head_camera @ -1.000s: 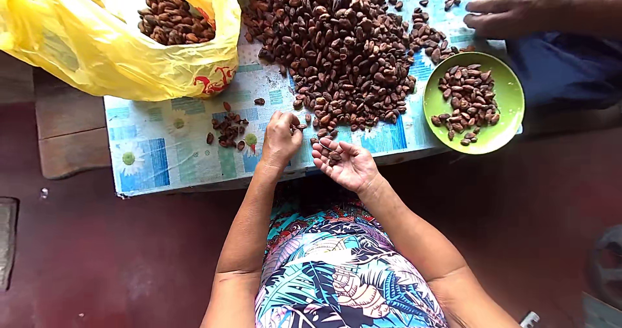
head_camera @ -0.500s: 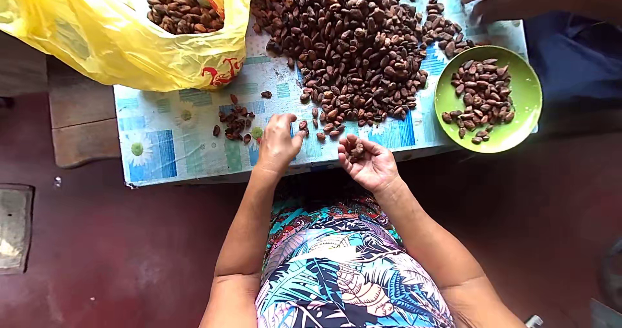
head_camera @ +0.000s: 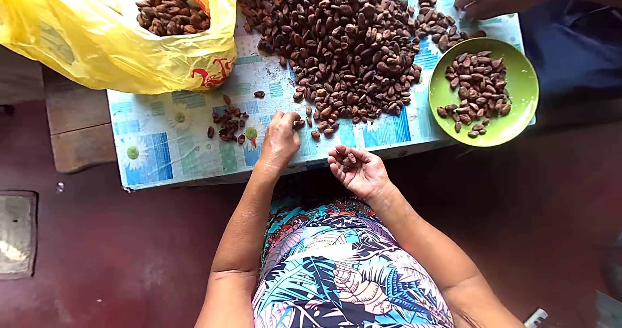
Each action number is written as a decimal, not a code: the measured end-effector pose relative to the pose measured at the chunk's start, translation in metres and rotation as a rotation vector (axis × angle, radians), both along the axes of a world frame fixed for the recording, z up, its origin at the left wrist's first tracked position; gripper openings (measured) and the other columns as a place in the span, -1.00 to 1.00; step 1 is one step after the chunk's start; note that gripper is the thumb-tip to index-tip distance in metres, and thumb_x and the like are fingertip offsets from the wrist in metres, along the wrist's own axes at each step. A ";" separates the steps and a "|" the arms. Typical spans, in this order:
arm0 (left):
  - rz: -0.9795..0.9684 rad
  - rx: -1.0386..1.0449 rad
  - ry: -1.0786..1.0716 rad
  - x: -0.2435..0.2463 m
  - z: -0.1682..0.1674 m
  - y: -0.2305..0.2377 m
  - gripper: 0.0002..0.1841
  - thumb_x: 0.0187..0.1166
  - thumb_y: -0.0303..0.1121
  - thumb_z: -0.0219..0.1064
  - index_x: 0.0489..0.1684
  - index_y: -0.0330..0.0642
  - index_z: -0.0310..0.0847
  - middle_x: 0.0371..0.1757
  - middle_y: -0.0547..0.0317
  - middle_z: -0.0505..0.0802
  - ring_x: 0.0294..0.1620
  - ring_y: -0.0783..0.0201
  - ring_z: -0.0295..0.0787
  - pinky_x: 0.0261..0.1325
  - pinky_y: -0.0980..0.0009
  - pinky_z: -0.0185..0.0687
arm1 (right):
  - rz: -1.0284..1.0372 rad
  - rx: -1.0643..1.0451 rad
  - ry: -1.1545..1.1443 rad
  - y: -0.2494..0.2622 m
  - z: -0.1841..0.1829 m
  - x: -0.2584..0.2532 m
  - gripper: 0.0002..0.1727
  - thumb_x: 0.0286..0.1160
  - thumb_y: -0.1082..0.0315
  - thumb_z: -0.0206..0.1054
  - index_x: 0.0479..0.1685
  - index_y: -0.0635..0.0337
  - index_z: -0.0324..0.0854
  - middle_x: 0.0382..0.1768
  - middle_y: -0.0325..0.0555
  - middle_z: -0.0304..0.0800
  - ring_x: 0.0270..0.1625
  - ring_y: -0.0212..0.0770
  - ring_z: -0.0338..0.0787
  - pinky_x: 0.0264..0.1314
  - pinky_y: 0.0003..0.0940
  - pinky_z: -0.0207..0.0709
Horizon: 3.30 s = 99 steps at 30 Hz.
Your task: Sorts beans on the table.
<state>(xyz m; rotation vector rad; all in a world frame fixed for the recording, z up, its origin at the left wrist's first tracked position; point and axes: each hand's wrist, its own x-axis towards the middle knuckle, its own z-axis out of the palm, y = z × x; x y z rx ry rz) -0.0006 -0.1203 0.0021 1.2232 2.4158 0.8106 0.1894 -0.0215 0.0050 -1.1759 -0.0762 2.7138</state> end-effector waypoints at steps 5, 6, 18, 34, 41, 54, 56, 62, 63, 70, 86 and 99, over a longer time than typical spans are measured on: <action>0.176 0.169 -0.370 -0.009 -0.007 -0.018 -0.58 0.58 -0.67 0.12 0.43 -0.46 0.54 0.11 -0.23 0.80 -0.08 0.16 0.85 0.07 0.26 0.79 | -0.018 0.004 -0.004 0.001 0.000 -0.001 -0.50 0.84 0.20 -0.15 -0.15 0.23 0.74 -0.22 0.02 0.91 -0.19 -0.13 0.94 -0.10 -0.34 0.82; 0.210 0.192 -0.411 -0.010 -0.006 -0.022 -0.59 0.59 -0.67 0.12 0.43 -0.46 0.53 0.13 -0.22 0.78 -0.11 0.21 0.85 0.04 0.31 0.80 | -0.020 0.002 0.003 0.001 -0.001 0.000 -0.49 0.84 0.19 -0.16 -0.15 0.23 0.74 -0.22 0.02 0.91 -0.18 -0.13 0.94 -0.09 -0.34 0.82; 0.056 -0.016 0.045 0.001 -0.013 -0.017 -0.78 0.56 -0.42 0.41 0.07 -0.30 0.79 0.07 -0.32 0.79 0.07 -0.27 0.78 0.08 -0.23 0.63 | 0.029 -0.023 -0.002 -0.009 -0.004 -0.004 -0.52 0.85 0.16 -0.13 -0.11 0.19 0.73 -0.20 -0.01 0.90 -0.20 -0.16 0.93 -0.12 -0.35 0.82; 0.114 0.049 0.219 0.015 -0.028 -0.013 -0.78 0.69 -0.43 0.25 -0.03 -0.41 0.76 0.01 -0.31 0.81 0.11 -0.28 0.79 0.09 -0.14 0.66 | 0.012 -0.009 -0.076 -0.008 -0.003 -0.008 -0.52 0.86 0.18 -0.14 -0.10 0.21 0.71 -0.22 -0.02 0.89 -0.20 -0.16 0.93 -0.11 -0.35 0.82; 0.083 0.181 0.156 0.019 -0.029 -0.019 -0.79 0.68 -0.51 0.17 -0.09 -0.49 0.70 -0.06 -0.33 0.77 -0.01 -0.25 0.79 -0.01 -0.12 0.65 | 0.023 0.014 -0.037 -0.009 0.002 -0.012 -0.50 0.87 0.19 -0.19 -0.08 0.23 0.70 -0.18 0.01 0.90 -0.14 -0.14 0.94 -0.04 -0.33 0.82; -0.105 0.234 0.058 0.002 0.004 -0.010 -0.73 0.63 -0.47 0.30 0.13 -0.48 0.77 0.10 -0.35 0.84 0.08 -0.18 0.84 0.22 -0.02 0.72 | -0.078 0.066 -0.002 -0.001 0.005 -0.011 -0.53 0.87 0.19 -0.16 -0.10 0.20 0.68 -0.19 -0.02 0.88 -0.14 -0.16 0.93 0.00 -0.32 0.82; -0.048 0.070 0.108 -0.029 0.002 -0.002 -0.64 0.77 -0.43 0.12 0.32 -0.51 0.67 0.36 -0.40 0.76 0.44 -0.27 0.69 0.56 -0.08 0.50 | -0.084 0.067 0.000 0.001 0.003 -0.004 -0.51 0.88 0.19 -0.17 -0.12 0.21 0.69 -0.21 -0.02 0.88 -0.17 -0.17 0.92 -0.04 -0.34 0.82; 0.043 -0.331 0.359 -0.065 -0.006 -0.008 -0.47 0.87 -0.19 -0.03 0.48 -0.53 0.52 0.58 -0.45 0.58 0.70 -0.40 0.37 0.76 -0.45 -0.21 | -0.144 0.046 -0.016 0.008 0.005 0.004 -0.51 0.87 0.19 -0.17 -0.10 0.23 0.69 -0.21 0.00 0.88 -0.17 -0.16 0.93 -0.05 -0.33 0.82; 0.095 -0.356 0.365 -0.062 -0.002 -0.011 -0.50 0.85 -0.22 0.00 0.39 -0.55 0.56 0.52 -0.49 0.60 0.68 -0.45 0.36 0.75 -0.49 -0.24 | -0.148 0.043 -0.020 0.008 0.005 0.004 -0.51 0.87 0.19 -0.17 -0.10 0.22 0.69 -0.21 -0.01 0.88 -0.17 -0.16 0.93 -0.04 -0.33 0.82; -0.023 -0.025 0.004 0.006 0.002 0.007 -0.36 0.58 -0.03 0.42 0.43 -0.45 0.60 0.31 -0.43 0.72 0.34 -0.34 0.68 0.36 -0.22 0.59 | -0.127 0.052 -0.023 0.008 0.004 0.002 -0.52 0.86 0.18 -0.17 -0.07 0.20 0.70 -0.18 -0.02 0.89 -0.13 -0.15 0.93 0.01 -0.31 0.81; -0.056 -0.205 0.077 0.020 0.008 0.035 -0.81 0.55 -0.56 0.29 -0.01 -0.49 0.71 0.13 -0.39 0.72 0.22 -0.33 0.72 0.21 -0.18 0.65 | -0.084 0.077 -0.018 0.003 0.007 -0.008 -0.56 0.86 0.21 -0.16 0.09 0.23 0.65 -0.02 0.05 0.89 0.01 -0.07 0.93 0.11 -0.24 0.80; -0.250 0.247 0.020 0.042 0.025 0.025 -0.82 0.58 -0.43 0.39 -0.04 -0.33 0.82 0.13 -0.19 0.82 -0.04 -0.03 0.83 0.03 0.05 0.78 | -0.184 -0.002 0.041 0.013 0.010 -0.031 -0.59 0.83 0.18 -0.14 -0.11 0.17 0.63 -0.30 -0.08 0.78 -0.24 -0.19 0.85 -0.02 -0.31 0.78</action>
